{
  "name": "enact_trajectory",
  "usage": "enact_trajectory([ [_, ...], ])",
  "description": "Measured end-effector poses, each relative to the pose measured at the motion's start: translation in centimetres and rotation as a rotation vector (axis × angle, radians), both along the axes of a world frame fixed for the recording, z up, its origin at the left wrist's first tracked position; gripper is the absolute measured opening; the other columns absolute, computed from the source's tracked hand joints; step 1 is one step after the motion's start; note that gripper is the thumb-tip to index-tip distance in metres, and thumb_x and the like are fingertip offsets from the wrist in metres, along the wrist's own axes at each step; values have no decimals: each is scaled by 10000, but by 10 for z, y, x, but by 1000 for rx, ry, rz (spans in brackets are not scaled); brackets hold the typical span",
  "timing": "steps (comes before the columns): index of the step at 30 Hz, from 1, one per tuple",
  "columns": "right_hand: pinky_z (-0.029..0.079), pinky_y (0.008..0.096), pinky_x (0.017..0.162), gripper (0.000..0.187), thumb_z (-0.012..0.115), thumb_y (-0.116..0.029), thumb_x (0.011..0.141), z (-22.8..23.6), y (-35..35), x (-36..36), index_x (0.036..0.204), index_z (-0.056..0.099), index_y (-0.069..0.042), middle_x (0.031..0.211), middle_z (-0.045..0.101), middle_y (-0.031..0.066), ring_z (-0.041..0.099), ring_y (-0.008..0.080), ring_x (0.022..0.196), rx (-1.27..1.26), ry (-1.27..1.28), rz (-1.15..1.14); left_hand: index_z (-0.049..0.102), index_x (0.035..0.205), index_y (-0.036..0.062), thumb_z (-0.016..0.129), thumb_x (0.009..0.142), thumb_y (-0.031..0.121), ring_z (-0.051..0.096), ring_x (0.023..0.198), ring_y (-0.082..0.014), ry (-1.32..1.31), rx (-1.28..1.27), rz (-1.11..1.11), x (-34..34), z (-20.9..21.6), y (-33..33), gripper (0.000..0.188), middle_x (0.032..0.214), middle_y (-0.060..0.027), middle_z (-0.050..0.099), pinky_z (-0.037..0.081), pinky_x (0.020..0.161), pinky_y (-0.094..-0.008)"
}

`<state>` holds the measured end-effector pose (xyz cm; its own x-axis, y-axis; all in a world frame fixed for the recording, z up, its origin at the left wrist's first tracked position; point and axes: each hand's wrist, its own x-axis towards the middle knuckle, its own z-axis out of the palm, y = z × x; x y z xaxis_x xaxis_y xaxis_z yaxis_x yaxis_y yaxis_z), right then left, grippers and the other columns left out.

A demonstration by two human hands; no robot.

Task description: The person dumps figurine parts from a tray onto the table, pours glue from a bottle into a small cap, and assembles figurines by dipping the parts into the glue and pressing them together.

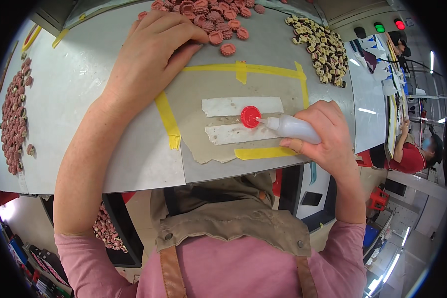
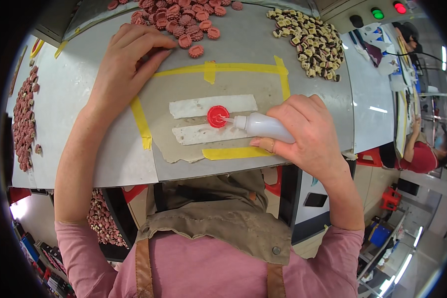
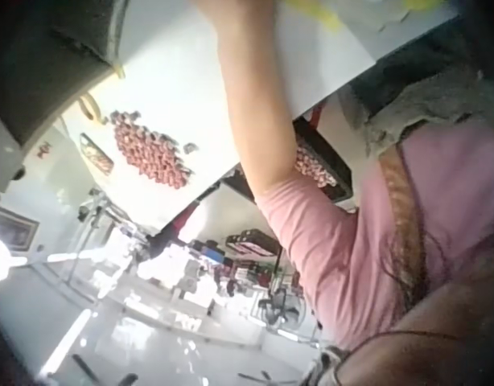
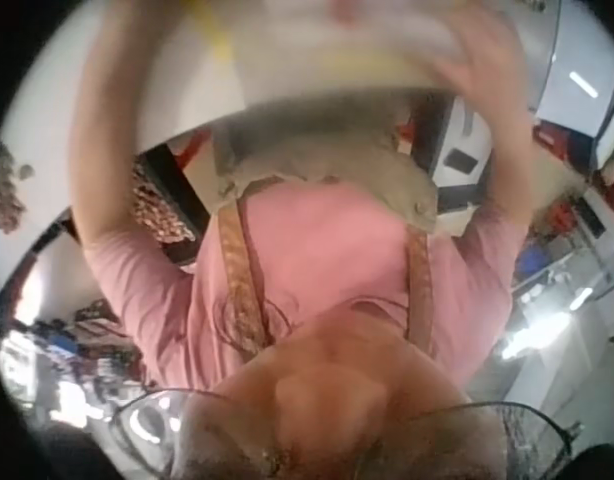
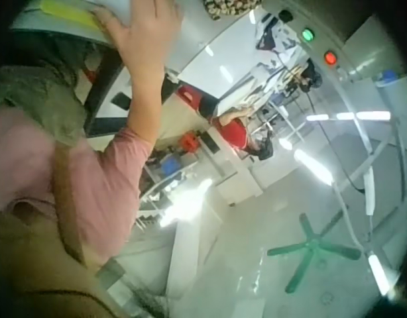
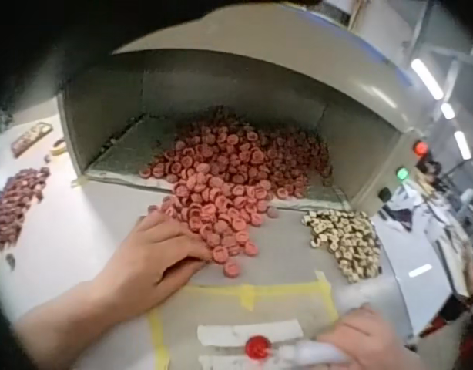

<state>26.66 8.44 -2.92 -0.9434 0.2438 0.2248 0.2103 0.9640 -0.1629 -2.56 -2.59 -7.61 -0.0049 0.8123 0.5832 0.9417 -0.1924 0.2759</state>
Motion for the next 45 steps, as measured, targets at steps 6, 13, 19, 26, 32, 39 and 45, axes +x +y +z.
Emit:
enact_trajectory([
  [6, 445, 346, 713, 402, 809, -284, 682, 0, 17, 22, 934, 603, -48, 855, 581, 78, 557, 237, 800, -282, 43, -124, 655, 978, 58, 655, 813, 55, 533, 965, -248, -69, -35, 5, 14, 13, 13, 166, 974, -65, 608, 420, 856, -354],
  [13, 459, 286, 886, 313, 620, -120, 901, -8, 97, 64, 1158, 488, -1, 1139, 615, 95, 582, 158, 1027, -680, 548, -578, 652, 942, 83, 666, 805, 99, 522, 989, -253, 33, -20, 130, 21, 19, 9, 139, 999, -42, 596, 364, 912, -369],
  [19, 447, 266, 806, 417, 682, -264, 865, -15, 211, 97, 1116, 503, 17, 976, 606, 96, 567, 156, 896, -457, 688, -857, 645, 943, 81, 654, 825, 111, 527, 988, -247, 118, 17, 108, 30, 27, 16, 122, 989, -37, 607, 366, 910, -369],
  [26, 455, 302, 783, 593, 726, -346, 819, -28, 228, 104, 1196, 487, 45, 963, 609, 113, 568, 186, 880, -202, 529, -986, 636, 971, 85, 619, 851, 103, 536, 983, -253, 144, 1, 122, 28, 19, 11, 122, 955, -45, 617, 359, 918, -371],
  [32, 470, 291, 816, 238, 618, -150, 907, -10, 158, 103, 1120, 584, -49, 1112, 597, 58, 582, 139, 929, -398, 522, -748, 626, 1084, 45, 539, 926, 46, 576, 909, -209, -184, 80, 105, 31, 23, 16, 180, 1033, -94, 567, 465, 748, -302],
  [39, 471, 276, 794, 254, 609, -88, 878, -25, 118, 80, 1126, 558, -65, 1033, 593, 59, 580, 151, 925, -264, 304, -583, 612, 1126, 27, 524, 955, 46, 589, 846, -96, -641, 19, 123, 33, 33, -2, 193, 1048, -52, 550, 466, 662, -217],
  [45, 465, 278, 845, 297, 561, -71, 910, -8, 53, 62, 1202, 512, -48, 1043, 592, 45, 559, 133, 955, -830, 524, -459, 591, 1141, 2, 590, 930, 87, 589, 820, -75, -993, -58, 20, 33, 36, -13, 227, 1024, -55, 613, 459, 659, -202],
])
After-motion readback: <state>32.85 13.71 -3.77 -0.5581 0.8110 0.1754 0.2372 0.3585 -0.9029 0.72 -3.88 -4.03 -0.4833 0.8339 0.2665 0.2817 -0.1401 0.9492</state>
